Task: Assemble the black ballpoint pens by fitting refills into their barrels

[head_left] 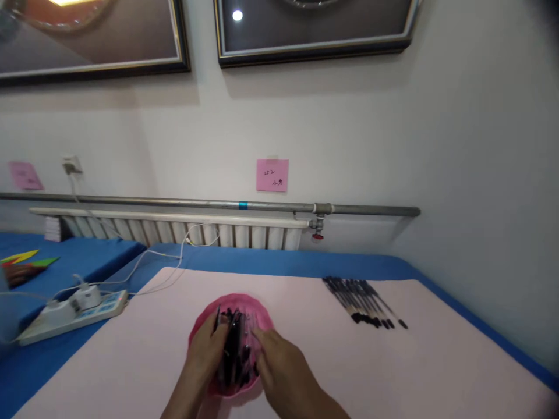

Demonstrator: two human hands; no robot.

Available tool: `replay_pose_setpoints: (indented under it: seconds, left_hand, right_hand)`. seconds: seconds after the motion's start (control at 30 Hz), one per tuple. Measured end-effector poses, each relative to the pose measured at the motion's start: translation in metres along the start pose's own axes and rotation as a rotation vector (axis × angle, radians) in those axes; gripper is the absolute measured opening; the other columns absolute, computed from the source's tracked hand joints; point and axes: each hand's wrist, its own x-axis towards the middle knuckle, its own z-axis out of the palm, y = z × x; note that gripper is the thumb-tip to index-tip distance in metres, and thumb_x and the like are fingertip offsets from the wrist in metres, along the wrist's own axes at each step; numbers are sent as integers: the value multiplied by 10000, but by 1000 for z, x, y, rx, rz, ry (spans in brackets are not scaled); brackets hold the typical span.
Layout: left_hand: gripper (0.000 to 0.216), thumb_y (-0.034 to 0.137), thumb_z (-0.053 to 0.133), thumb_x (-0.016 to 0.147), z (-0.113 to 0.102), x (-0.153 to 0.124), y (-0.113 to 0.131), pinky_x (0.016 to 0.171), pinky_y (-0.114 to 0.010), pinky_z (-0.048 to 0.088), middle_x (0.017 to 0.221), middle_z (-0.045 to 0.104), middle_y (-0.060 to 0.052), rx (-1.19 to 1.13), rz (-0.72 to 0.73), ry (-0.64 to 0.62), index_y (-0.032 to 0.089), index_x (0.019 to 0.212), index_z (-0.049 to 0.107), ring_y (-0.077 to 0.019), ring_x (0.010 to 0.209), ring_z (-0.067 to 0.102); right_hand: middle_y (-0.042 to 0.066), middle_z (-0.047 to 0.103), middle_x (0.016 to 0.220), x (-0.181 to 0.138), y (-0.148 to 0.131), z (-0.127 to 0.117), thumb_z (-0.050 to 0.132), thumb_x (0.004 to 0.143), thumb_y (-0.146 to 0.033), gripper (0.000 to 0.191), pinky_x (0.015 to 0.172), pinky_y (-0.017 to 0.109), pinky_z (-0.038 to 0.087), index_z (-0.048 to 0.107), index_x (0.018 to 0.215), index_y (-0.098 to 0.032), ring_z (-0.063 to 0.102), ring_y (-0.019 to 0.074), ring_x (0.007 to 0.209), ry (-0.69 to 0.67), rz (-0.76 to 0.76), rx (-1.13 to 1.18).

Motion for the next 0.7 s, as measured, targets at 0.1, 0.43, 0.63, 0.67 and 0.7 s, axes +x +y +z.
replay_pose_setpoints:
  seconds: [0.1, 0.43, 0.63, 0.67, 0.7]
  left_hand:
    - [235, 165, 389, 783, -1, 7, -8, 731, -307, 463, 855, 691, -68, 132, 5, -24, 162, 868, 608, -210, 810, 635]
    - [364, 134, 333, 822, 4, 15, -22, 897, -325, 435, 1091, 655, -118, 401, 128, 53, 127, 1122, 538, -232, 1041, 598]
    - [391, 58, 358, 754, 5, 15, -26, 827, -315, 456, 1007, 672, -112, 467, 164, 37, 124, 1090, 547, -228, 944, 623]
    - [388, 61, 365, 753, 6, 16, -26, 825, -315, 456, 1001, 671, -120, 486, 164, 45, 111, 1089, 551, -230, 941, 623]
    - [381, 62, 368, 752, 6, 16, -27, 832, -314, 452, 1002, 669, -128, 500, 169, 56, 100, 1078, 562, -231, 945, 620]
  right_hand:
    - [40, 667, 947, -6, 30, -15, 440, 842, -111, 304, 778, 214, 485, 578, 1096, -205, 626, 146, 869, 78, 75, -125]
    - [37, 635, 1024, -26, 165, -67, 546, 882, -283, 169, 768, 382, 511, 605, 992, -169, 617, 173, 868, 204, 494, -618]
    - [69, 617, 1097, -21, 165, -64, 549, 880, -287, 232, 784, 391, 515, 584, 1072, -161, 616, 191, 910, 156, 602, -590]
    - [72, 616, 1099, -21, 163, -66, 552, 879, -288, 236, 784, 389, 514, 584, 1075, -159, 616, 192, 911, 151, 621, -563]
    - [71, 617, 1095, -21, 159, -68, 557, 876, -291, 239, 783, 388, 514, 584, 1072, -158, 617, 192, 909, 147, 640, -529]
